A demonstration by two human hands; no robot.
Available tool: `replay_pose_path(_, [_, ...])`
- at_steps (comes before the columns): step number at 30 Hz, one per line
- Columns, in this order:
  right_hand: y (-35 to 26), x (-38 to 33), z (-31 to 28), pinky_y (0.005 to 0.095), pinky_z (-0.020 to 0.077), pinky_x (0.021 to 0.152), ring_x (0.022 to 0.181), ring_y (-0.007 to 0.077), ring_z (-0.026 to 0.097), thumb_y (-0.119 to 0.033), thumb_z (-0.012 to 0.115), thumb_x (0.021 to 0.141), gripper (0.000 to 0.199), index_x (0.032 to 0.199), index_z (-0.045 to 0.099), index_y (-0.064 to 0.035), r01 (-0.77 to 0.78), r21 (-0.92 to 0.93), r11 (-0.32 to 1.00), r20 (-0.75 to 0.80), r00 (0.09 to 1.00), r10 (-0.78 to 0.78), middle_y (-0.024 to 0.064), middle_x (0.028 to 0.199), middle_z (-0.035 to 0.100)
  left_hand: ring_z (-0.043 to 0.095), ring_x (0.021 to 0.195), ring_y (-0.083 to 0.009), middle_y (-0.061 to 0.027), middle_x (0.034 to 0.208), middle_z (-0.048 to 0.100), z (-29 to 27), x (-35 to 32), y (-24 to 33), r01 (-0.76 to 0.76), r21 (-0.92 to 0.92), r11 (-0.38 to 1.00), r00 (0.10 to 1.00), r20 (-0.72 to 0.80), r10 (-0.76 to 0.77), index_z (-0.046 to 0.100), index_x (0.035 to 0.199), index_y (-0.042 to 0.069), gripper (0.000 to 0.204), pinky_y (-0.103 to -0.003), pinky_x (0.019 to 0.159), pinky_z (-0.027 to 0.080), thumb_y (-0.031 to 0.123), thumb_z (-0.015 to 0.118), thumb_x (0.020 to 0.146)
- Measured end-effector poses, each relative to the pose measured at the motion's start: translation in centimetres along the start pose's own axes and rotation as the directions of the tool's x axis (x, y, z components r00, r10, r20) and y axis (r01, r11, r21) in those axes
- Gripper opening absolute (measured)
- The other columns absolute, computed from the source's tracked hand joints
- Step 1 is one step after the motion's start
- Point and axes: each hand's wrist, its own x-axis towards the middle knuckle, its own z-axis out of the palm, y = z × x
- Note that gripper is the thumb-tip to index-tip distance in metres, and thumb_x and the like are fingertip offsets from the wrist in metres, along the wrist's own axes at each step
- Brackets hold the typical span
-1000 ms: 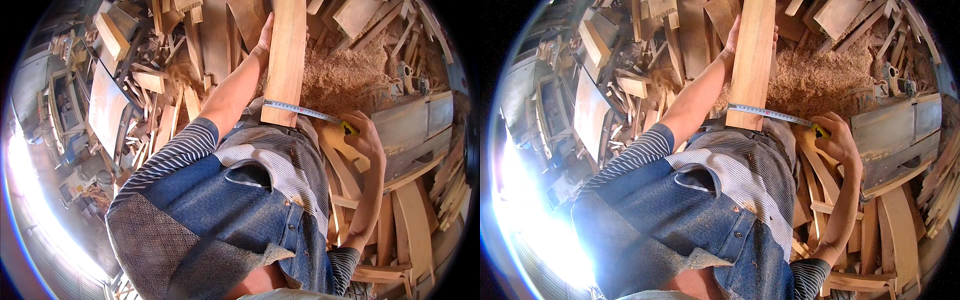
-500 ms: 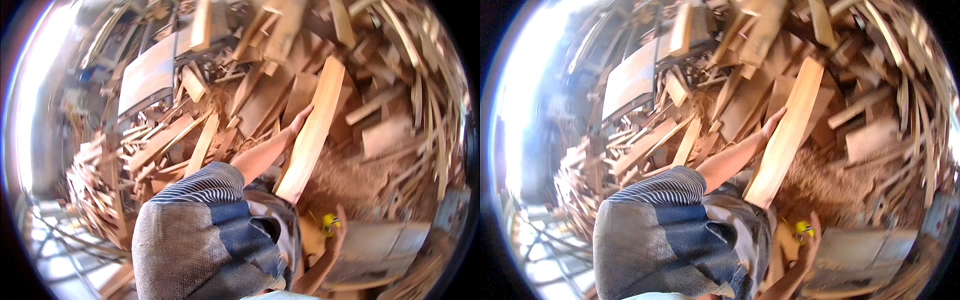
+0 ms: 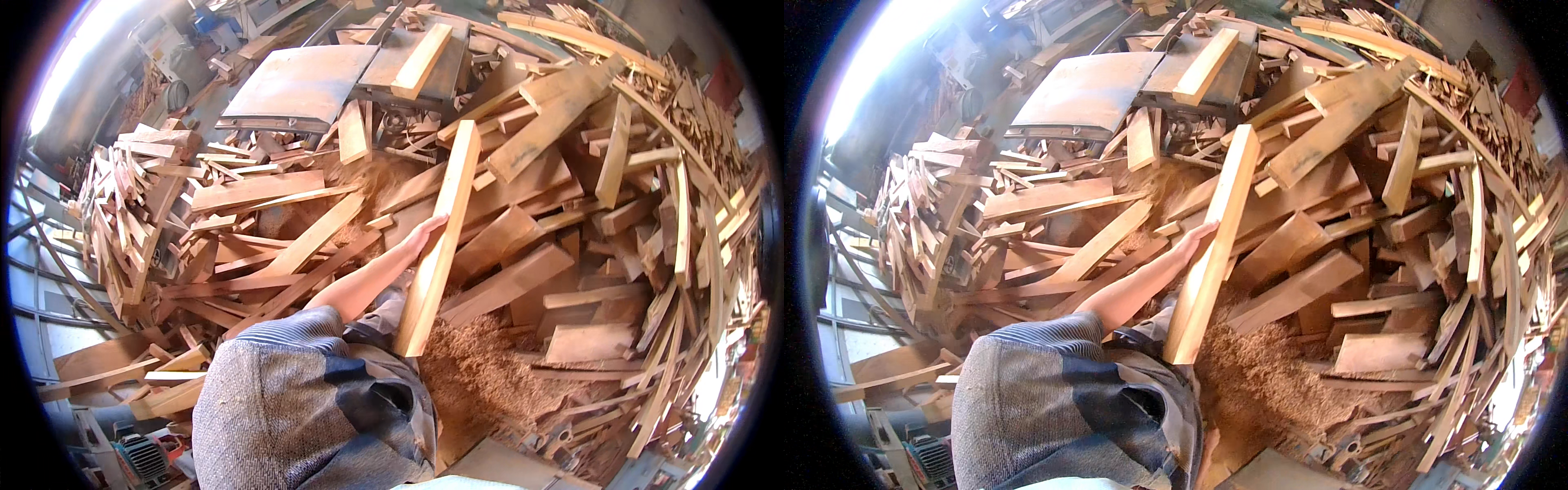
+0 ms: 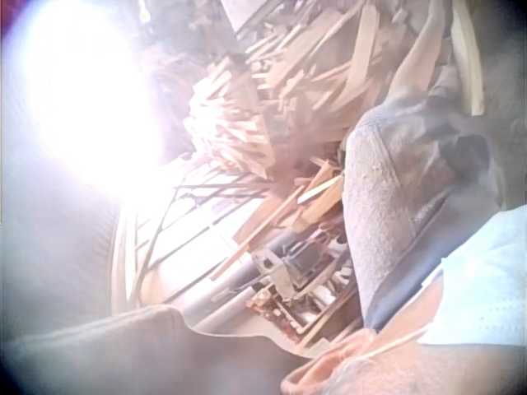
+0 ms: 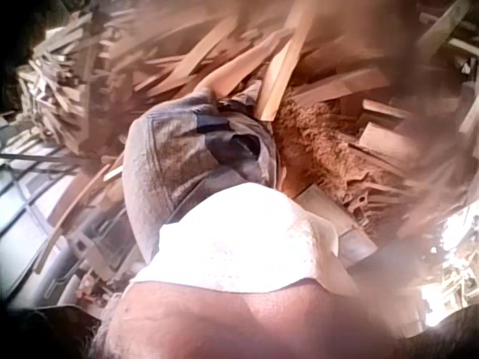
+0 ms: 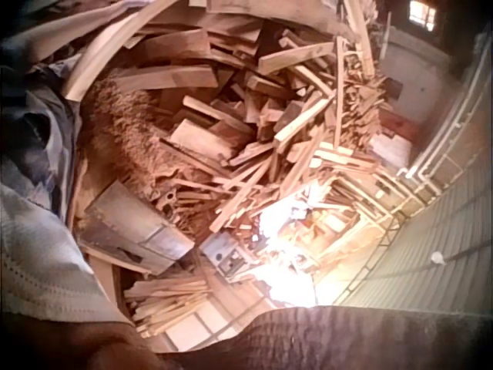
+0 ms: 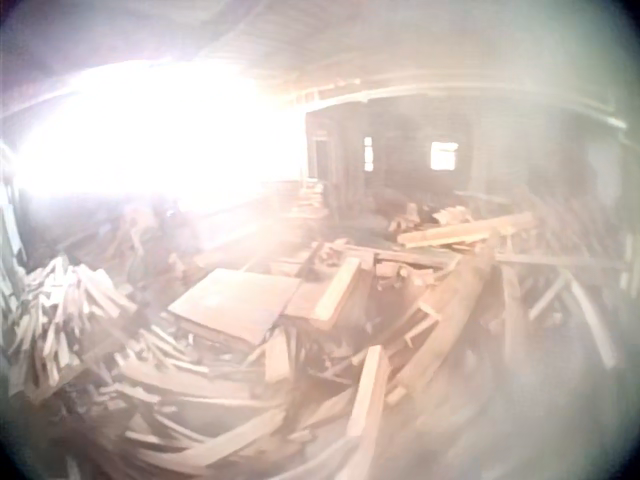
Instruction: The person selects a piece of wood from a pile, measures it with a tape measure, and then guides it through a table saw to make a cut.
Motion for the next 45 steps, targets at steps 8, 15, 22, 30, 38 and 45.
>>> replay_pose_path(8, [-9.1, 9.6, 3.9, 0.0351, 0.0539, 0.072, 0.080, 0.0220, 0.065, -0.023, 0.067, 0.090, 0.029, 0.113, 0.071, -0.0053, 0.042, -0.302, 0.952, -0.061, 0.996, -0.063, 0.0106, 0.091, 0.070, 0.064, 0.115, -0.0231, -0.0143, 0.135, 0.064, -4.3, 8.2, 15.9, -0.106, 0.353, 0.930, 0.932, -0.291, 0.217, 0.050, 0.149, 0.002, 0.084, -0.039, 0.097, 0.050, 0.032, 0.085, 0.079])
replay_pose_path(15, [-16.4, 15.1, 5.7, 0.0375, 0.0541, 0.070, 0.079, 0.0252, 0.066, -0.027, 0.068, 0.089, 0.032, 0.114, 0.071, -0.0077, -0.015, -0.460, 0.888, -0.098, 0.995, -0.034, 0.0121, 0.089, 0.070, 0.069, 0.112, -0.0307, -0.0217, 0.127, 0.069, -11.3, 24.3, 29.8, 0.002, 0.862, 0.507, 0.701, -0.362, 0.614, 0.058, 0.140, -0.002, 0.088, -0.041, 0.099, 0.054, 0.038, 0.084, 0.066])
replay_pose_path(22, [-19.6, 16.6, 7.4, 0.0400, 0.0542, 0.069, 0.077, 0.0283, 0.066, -0.030, 0.069, 0.088, 0.034, 0.115, 0.071, -0.0100, -0.087, -0.530, 0.843, -0.160, 0.987, 0.002, 0.0136, 0.088, 0.070, 0.035, 0.145, -0.0497, -0.0325, 0.156, 0.035, -7.4, 38.9, 47.2, 0.290, 0.925, 0.245, 0.655, -0.378, 0.654, 0.041, 0.154, 0.009, 0.110, -0.063, 0.118, 0.027, 0.077, 0.069, 0.073])
replay_pose_path(30, [-20.2, 16.3, 8.5, 0.0427, 0.0543, 0.068, 0.076, 0.0319, 0.067, -0.035, 0.070, 0.087, 0.036, 0.115, 0.071, -0.0128, -0.145, -0.573, 0.807, -0.205, 0.978, 0.031, 0.0153, 0.086, 0.070, 0.028, 0.147, -0.0539, -0.0340, 0.164, 0.021, -11.1, 38.1, 40.3, 0.318, 0.945, 0.076, 0.833, -0.317, 0.453, 0.027, 0.161, 0.009, 0.120, -0.067, 0.112, 0.034, 0.057, 0.082, 0.066])
replay_pose_path(38, [-19.4, 15.6, 10.0, 0.0455, 0.0545, 0.066, 0.075, 0.0355, 0.067, -0.039, 0.072, 0.085, 0.039, 0.116, 0.072, -0.0155, -0.162, -0.611, 0.775, -0.235, 0.972, 0.018, 0.0171, 0.084, 0.070, 0.051, 0.126, -0.0478, -0.0296, 0.137, 0.044, -11.0, 36.5, 43.5, 0.254, 0.967, 0.020, 0.902, -0.245, 0.356, 0.042, 0.146, 0.005, 0.092, -0.051, 0.104, 0.049, 0.032, 0.077, 0.066])
replay_pose_path(45, [-15.5, 11.5, 11.9, 0.0479, 0.0546, 0.065, 0.074, 0.0386, 0.068, -0.043, 0.073, 0.084, 0.041, 0.117, 0.072, -0.0178, -0.226, -0.571, 0.789, -0.347, 0.938, 0.018, 0.0186, 0.082, 0.070, 0.052, 0.127, -0.0450, -0.0281, 0.142, 0.042, -11.1, 38.8, 41.7, 0.333, 0.940, -0.072, 0.876, -0.280, 0.394, 0.038, 0.153, 0.007, 0.095, -0.050, 0.107, 0.048, 0.030, 0.079, 0.070])
